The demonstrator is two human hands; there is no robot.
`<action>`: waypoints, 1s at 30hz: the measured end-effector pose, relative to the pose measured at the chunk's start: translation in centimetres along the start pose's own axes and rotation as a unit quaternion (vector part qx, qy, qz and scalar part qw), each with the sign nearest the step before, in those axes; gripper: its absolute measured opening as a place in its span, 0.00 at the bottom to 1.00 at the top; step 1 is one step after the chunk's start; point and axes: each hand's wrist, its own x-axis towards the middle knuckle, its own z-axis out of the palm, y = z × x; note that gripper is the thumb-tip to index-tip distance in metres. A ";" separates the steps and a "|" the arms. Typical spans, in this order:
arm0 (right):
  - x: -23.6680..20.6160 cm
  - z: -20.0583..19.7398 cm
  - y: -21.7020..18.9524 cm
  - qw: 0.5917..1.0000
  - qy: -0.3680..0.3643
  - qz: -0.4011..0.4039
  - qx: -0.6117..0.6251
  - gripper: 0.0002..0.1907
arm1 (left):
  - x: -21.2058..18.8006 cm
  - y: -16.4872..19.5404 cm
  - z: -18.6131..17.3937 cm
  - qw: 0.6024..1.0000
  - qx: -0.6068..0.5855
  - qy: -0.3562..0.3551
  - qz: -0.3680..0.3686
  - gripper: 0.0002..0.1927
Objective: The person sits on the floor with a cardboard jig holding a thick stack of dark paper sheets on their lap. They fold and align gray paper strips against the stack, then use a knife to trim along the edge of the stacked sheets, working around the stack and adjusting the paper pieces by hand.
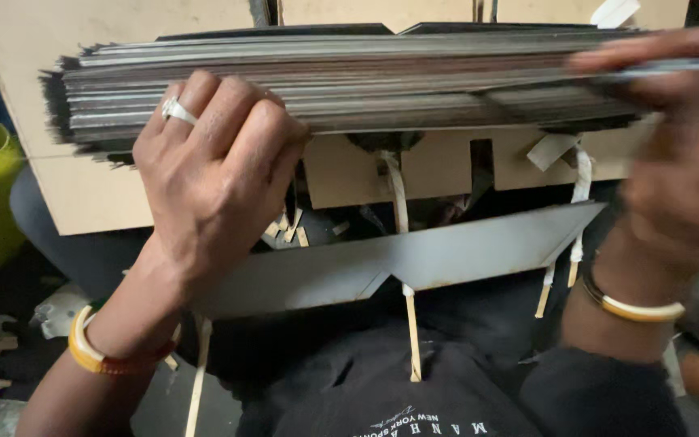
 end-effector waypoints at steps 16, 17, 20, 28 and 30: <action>-1.4 1.6 -1.9 0.935 0.066 0.089 0.338 0.07 | 1.0 0.6 0.2 1.000 -0.021 -0.008 -0.019 0.11; -0.5 1.4 -2.0 0.937 0.059 0.092 0.332 0.07 | 1.0 0.5 0.4 0.999 -0.030 -0.005 -0.019 0.11; 1.9 0.9 -2.4 0.944 0.013 0.072 0.321 0.06 | 0.8 0.5 0.8 1.000 -0.012 -0.008 -0.014 0.11; -1.3 0.5 -2.3 0.967 -0.026 0.033 0.252 0.04 | 1.1 0.8 1.3 1.000 -0.006 0.014 0.002 0.10; -2.8 0.2 -1.9 0.957 0.006 0.024 0.290 0.04 | 1.0 0.9 1.3 1.000 -0.008 0.018 0.008 0.10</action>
